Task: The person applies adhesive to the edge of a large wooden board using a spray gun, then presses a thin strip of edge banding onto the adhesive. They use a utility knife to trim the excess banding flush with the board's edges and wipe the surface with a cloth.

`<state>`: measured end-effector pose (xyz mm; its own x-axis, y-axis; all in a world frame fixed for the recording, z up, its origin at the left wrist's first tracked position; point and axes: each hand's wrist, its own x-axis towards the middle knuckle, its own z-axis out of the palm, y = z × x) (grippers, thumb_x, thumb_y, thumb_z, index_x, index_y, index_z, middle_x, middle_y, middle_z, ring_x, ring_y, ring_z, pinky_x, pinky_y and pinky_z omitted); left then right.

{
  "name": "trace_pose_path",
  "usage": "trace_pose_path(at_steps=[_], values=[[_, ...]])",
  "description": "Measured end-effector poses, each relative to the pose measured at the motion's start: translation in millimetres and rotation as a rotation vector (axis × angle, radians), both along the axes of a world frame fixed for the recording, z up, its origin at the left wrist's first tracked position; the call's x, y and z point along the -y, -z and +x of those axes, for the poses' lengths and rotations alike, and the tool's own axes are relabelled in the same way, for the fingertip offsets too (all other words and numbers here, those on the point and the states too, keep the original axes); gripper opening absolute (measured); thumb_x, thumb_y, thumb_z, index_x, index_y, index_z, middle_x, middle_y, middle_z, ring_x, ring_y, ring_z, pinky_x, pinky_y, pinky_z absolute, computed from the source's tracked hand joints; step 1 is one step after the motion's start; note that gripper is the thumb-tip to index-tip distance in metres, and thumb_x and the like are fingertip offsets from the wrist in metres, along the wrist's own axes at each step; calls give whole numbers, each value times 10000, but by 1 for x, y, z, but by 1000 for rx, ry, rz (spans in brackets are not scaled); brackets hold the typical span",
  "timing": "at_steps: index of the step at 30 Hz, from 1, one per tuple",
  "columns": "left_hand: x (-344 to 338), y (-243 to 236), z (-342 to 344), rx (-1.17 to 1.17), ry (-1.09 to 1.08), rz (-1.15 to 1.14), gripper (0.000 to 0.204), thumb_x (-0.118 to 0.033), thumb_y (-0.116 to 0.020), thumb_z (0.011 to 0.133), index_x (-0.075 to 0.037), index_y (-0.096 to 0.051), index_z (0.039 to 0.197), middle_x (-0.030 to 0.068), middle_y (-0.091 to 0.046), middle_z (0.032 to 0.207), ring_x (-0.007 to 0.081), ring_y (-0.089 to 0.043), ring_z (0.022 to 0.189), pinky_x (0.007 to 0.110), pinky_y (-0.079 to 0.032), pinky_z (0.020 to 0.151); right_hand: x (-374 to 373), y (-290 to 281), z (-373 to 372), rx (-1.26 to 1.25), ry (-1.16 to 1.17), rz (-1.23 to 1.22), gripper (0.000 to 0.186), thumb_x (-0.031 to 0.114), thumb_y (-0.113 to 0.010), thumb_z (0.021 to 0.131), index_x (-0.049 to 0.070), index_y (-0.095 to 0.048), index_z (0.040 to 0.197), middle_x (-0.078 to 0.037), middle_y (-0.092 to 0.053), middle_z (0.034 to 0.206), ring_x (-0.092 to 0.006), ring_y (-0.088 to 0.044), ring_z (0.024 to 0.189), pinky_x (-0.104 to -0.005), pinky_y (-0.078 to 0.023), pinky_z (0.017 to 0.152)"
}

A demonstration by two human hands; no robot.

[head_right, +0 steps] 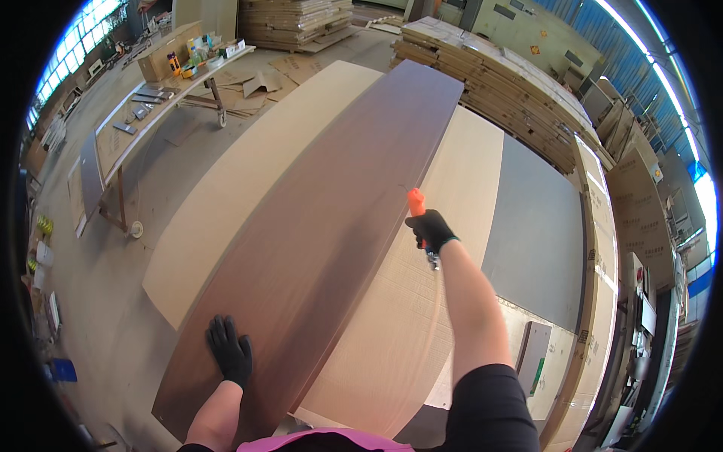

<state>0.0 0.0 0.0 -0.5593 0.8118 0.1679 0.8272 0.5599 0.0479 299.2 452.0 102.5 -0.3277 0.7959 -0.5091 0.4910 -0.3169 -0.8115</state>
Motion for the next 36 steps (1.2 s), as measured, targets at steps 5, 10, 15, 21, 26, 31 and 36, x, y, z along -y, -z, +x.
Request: trace_pose_path(at_steps=[5, 10, 15, 21, 26, 31, 36], values=[[2, -2, 3, -48, 12, 5, 617, -297, -519, 848, 3, -368, 1365, 268, -323, 1423, 430, -268, 1344, 573, -167, 1110, 25, -34, 54, 39, -242, -98, 205, 166, -658, 798, 43, -512, 725, -35, -483, 570, -144, -492, 445, -302, -435, 433], [0, -7, 1, 23, -5, 31, 597, -303, -529, 849, -5, -388, 1347, 273, -326, 1420, 429, -288, 1328, 574, -170, 1108, 24, -45, 47, 10, -1, 50, 190, 172, -670, 788, 12, -567, 772, -51, -524, 603, -162, -513, 444, -306, -442, 427], [2, -8, 2, 20, 0, 86, 572, -315, -538, 845, -28, -420, 1325, 268, -339, 1415, 425, -290, 1326, 573, -168, 1109, 70, -42, -23, -234, 159, -18, 211, 149, -625, 821, -20, -571, 934, -92, -578, 681, -203, -608, 582, -320, -487, 516], [-1, 9, -2, 17, 14, 129, 597, -357, -543, 855, -64, -409, 1358, 226, -331, 1442, 393, -279, 1348, 560, -166, 1115, 200, -20, -140, -418, -700, -164, 149, 154, -672, 818, 29, -592, 805, -28, -554, 641, -123, -537, 535, -275, -408, 479], [86, 12, -38, 75, 198, 22, 614, -368, -533, 873, -60, -382, 1382, 193, -312, 1469, 340, -253, 1382, 516, -150, 1136, 217, -1, -175, -282, -85, -104, 94, 87, -636, 808, 16, -590, 767, -37, -526, 594, -158, -496, 458, -315, -406, 415], [238, 8, -78, 99, -228, -47, 629, -307, -539, 867, -8, -349, 1386, 204, -316, 1463, 360, -258, 1373, 514, -143, 1138, 227, -32, -70, 152, -296, 111, 117, 73, -612, 811, 14, -553, 728, -54, -540, 585, -167, -548, 473, -300, -419, 411], [264, 27, -84, -21, -227, 43, 639, -303, -528, 879, 20, -324, 1390, 239, -309, 1452, 379, -259, 1364, 530, -157, 1127, 305, -47, -75, -90, -178, 1, 69, 47, -603, 797, -11, -584, 829, -68, -559, 616, -158, -566, 506, -277, -447, 468]])
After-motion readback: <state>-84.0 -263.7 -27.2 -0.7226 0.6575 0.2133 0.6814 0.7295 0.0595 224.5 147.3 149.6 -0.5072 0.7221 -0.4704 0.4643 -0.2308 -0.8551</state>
